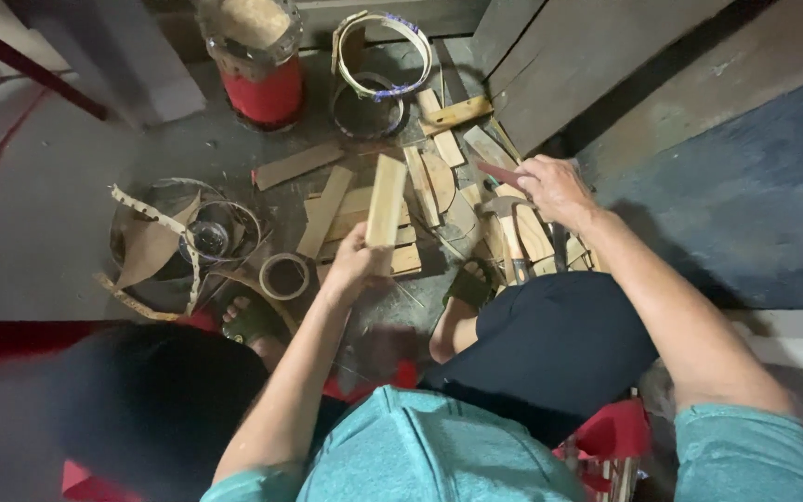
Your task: Sanding and shaping small wooden planks using sandpaper and a curved blade.
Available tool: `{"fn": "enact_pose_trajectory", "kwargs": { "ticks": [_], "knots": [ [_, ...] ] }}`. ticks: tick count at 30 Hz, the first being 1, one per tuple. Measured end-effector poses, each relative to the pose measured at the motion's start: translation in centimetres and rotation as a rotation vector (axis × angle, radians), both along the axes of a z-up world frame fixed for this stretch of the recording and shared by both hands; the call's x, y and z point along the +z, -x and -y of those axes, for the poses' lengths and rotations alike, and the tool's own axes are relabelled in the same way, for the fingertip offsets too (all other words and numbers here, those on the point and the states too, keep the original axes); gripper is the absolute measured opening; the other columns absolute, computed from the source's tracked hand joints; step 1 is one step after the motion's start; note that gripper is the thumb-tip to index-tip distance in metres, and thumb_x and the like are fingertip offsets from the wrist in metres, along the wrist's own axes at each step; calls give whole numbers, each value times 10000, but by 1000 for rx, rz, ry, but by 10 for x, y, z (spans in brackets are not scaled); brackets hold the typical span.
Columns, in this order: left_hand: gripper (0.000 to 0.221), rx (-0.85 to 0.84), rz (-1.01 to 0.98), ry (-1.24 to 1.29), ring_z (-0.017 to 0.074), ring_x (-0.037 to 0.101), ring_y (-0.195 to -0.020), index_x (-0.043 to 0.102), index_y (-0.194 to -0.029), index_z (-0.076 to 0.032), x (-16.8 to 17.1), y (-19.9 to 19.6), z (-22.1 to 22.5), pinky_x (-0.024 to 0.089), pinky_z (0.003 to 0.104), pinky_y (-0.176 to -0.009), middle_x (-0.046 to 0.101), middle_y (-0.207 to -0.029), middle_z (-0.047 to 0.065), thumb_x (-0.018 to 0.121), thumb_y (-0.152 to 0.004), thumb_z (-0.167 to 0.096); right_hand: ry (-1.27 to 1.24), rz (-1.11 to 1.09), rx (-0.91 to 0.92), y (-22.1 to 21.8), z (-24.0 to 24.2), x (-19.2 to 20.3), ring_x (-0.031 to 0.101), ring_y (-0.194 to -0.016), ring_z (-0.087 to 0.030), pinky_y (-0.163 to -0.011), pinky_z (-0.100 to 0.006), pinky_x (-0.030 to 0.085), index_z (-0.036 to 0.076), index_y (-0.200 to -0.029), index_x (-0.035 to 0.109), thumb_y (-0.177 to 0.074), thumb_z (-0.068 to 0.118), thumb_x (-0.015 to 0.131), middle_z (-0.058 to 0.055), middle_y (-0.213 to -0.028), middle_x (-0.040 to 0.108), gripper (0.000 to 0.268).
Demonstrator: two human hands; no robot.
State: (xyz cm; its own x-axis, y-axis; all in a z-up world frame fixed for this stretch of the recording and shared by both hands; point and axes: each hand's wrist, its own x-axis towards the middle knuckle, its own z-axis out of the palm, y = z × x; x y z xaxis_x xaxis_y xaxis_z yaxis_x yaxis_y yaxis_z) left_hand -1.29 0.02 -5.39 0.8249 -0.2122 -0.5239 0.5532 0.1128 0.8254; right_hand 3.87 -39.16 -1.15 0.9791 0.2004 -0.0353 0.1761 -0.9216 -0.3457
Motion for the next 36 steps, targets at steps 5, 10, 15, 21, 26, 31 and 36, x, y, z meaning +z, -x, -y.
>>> {"fn": "enact_pose_trajectory", "kwargs": {
  "ticks": [5, 10, 15, 21, 26, 31, 36],
  "knots": [
    [408, 74, -61, -96, 268, 703, -568, 710, -1142, -9, -91, -11, 45, 547, 409, -383, 697, -795, 194, 758, -736, -14, -7, 33, -26, 5, -10, 31, 675, -1011, -424, -853, -504, 553, 127, -1106, 722, -1027, 177, 662, -172, -972, 680, 111],
    [258, 258, -68, -333, 274, 726, -517, 756, -1026, -73, -141, -32, 57, 584, 368, -372, 729, -748, 186, 809, -774, -77, -6, 135, 90, 23, -70, 26, 691, -948, -353, -840, -415, 550, 215, -1085, 749, -1015, 190, 661, -31, -920, 667, 116],
    [215, 514, -30, -411, 207, 663, -436, 703, -941, -59, -150, -30, 40, 520, 315, -425, 673, -563, 129, 825, -845, -208, -1, 176, 81, 26, -160, -92, 706, -1059, -253, -966, -368, 550, 225, -1147, 742, -1017, 216, 611, -5, -1090, 693, 185],
    [466, 484, -15, -463, 322, 769, -845, 730, -1129, 2, -209, -20, -14, 562, 485, -710, 740, -874, 236, 562, -1054, -426, -291, 335, -304, 64, -221, -221, 675, -999, -358, -819, -409, 554, 162, -1177, 713, -1007, 191, 643, -104, -990, 635, 186],
    [505, 303, 33, -565, 457, 632, -1182, 729, -1191, 46, -106, 2, -20, 490, 594, -968, 718, -1129, 305, 500, -1065, -386, -105, 223, -285, 41, -217, -240, 629, -949, -356, -747, -450, 542, 154, -1243, 662, -996, 130, 582, -68, -990, 573, 260],
    [436, 234, 1, -614, 436, 643, -1161, 734, -1181, -8, -129, 1, -21, 507, 598, -942, 738, -1104, 244, 515, -1074, -369, -64, 319, -155, 66, -281, -241, 621, -994, -259, -795, -391, 538, 146, -1113, 727, -967, 42, 636, -31, -981, 636, 201],
    [444, 294, 33, -608, 474, 661, -1101, 758, -1098, 31, -128, -2, -20, 513, 572, -885, 731, -1017, 288, 561, -1044, -364, -129, 276, -113, 51, -266, -157, 633, -1054, -293, -943, -431, 515, 118, -1131, 726, -968, 61, 599, -69, -1083, 641, 214]
  ]
}}
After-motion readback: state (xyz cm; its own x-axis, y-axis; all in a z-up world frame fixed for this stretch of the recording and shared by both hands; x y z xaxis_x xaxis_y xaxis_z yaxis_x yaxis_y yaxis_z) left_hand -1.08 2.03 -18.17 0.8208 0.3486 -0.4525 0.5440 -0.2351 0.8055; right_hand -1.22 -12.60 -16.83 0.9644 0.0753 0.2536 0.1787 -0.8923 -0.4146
